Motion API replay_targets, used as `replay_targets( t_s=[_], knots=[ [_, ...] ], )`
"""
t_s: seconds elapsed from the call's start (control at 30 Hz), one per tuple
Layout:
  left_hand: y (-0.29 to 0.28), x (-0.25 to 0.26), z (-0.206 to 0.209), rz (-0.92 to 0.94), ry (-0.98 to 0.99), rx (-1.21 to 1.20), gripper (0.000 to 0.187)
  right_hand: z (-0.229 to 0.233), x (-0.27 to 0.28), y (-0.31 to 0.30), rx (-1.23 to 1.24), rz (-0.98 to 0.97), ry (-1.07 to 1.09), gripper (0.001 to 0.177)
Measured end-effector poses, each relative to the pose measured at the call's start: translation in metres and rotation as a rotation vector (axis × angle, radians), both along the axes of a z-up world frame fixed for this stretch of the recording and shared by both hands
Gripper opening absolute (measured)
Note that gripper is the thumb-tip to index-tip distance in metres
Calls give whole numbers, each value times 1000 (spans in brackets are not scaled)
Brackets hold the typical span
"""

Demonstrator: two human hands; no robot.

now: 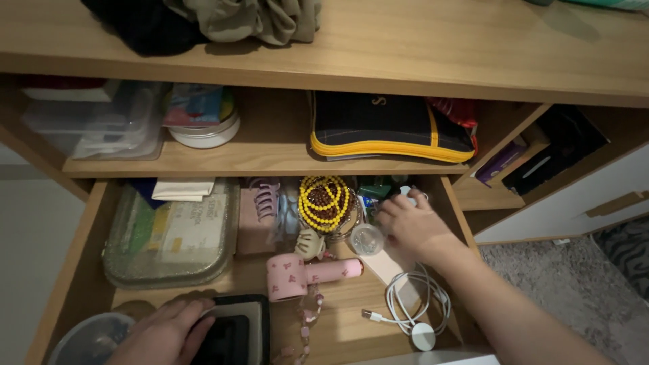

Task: Organizing various personal items including glasses, charging cables, and hair accessories inside a wooden drawer.

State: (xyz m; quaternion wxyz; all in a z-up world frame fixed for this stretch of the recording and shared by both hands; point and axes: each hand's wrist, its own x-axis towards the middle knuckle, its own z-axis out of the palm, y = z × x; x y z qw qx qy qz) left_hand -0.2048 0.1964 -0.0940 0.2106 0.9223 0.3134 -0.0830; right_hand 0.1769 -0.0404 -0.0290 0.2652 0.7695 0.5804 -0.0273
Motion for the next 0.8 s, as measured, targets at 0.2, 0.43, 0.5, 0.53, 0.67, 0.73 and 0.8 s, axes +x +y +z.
replay_targets(
  t_s=[0.2,0.43,0.5,0.53,0.67,0.73,0.8],
  knots=[
    [2,0,4,-41,47,-25,36,-6,14,-31,552,75,167,58],
    [4,-1,-1,-54,48,-33,35,20,-21,-16,443,-135,518,59],
    [4,-2,-3,-52,38,-17,37,15,-19,-16,473,-24,529,67],
    [3,-2,-2,-43,22,-25,37,13,-19,-17,500,-16,551,51],
    [4,-3,-6,-47,2,-21,35,10,-15,-19,474,-258,737,21],
    [5,1,0,-41,78,-37,36,12,-13,-17,365,-294,714,27],
    [5,3,0,-38,154,-54,36,12,-4,-18,258,-333,690,33]
  ],
)
